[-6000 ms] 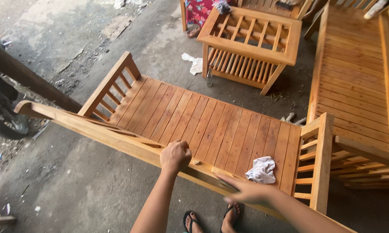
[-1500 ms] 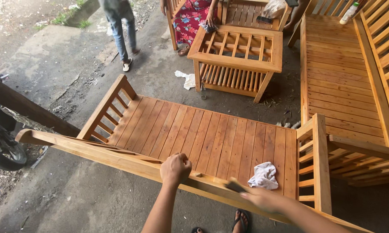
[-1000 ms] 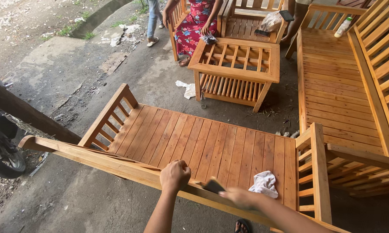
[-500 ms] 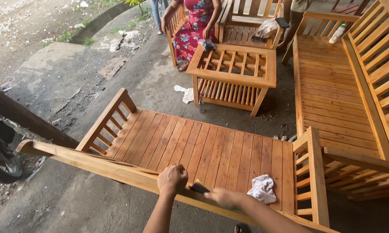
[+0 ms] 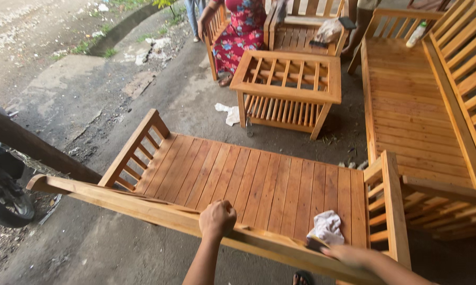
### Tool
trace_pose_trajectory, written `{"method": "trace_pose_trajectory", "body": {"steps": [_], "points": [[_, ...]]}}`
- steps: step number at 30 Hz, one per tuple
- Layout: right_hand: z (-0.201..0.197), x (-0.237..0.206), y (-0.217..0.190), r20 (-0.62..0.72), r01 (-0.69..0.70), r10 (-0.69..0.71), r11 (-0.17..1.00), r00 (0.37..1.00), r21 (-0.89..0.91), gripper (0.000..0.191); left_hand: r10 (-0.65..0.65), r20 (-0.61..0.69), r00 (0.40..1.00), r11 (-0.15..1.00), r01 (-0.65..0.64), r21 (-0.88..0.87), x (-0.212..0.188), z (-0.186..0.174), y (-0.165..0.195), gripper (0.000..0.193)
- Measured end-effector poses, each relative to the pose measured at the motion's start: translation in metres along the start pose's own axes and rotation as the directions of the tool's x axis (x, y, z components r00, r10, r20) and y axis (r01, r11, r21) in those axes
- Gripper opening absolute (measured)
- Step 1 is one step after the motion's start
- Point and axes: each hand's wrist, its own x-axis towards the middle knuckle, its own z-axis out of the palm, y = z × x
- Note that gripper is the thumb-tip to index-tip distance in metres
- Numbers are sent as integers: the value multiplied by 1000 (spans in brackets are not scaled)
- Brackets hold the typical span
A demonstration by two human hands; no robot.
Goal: The person sands wooden furniture with a sanding block, first working along the edge rail of a wooden bench, then moving to a wooden chair and sanding its seat slats, at one point using a sheet of sandpaper on the seat. The person continues rubbing the sanding block over the chair seat through the end of the clip.
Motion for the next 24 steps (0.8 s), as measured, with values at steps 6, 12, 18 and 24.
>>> {"method": "trace_pose_trajectory", "body": {"steps": [6,12,18,24], "points": [[12,78,-133,-13,33,-32,997,999,72,66,-6,-31,1000,1000,6,19,0,4,-3,27],[-4,7,-61,55,-137,136,990,989,16,64,-21,0,1000,1000,21,-4,2,6,-3,26],[-7,-37,37,123,-214,197,966,973,143,65,-20,-11,1000,1000,20,13,2,6,-4,27],[5,53,-110,34,7,-9,999,999,50,66,-29,2,1000,999,29,17,0,5,0,26]]}}
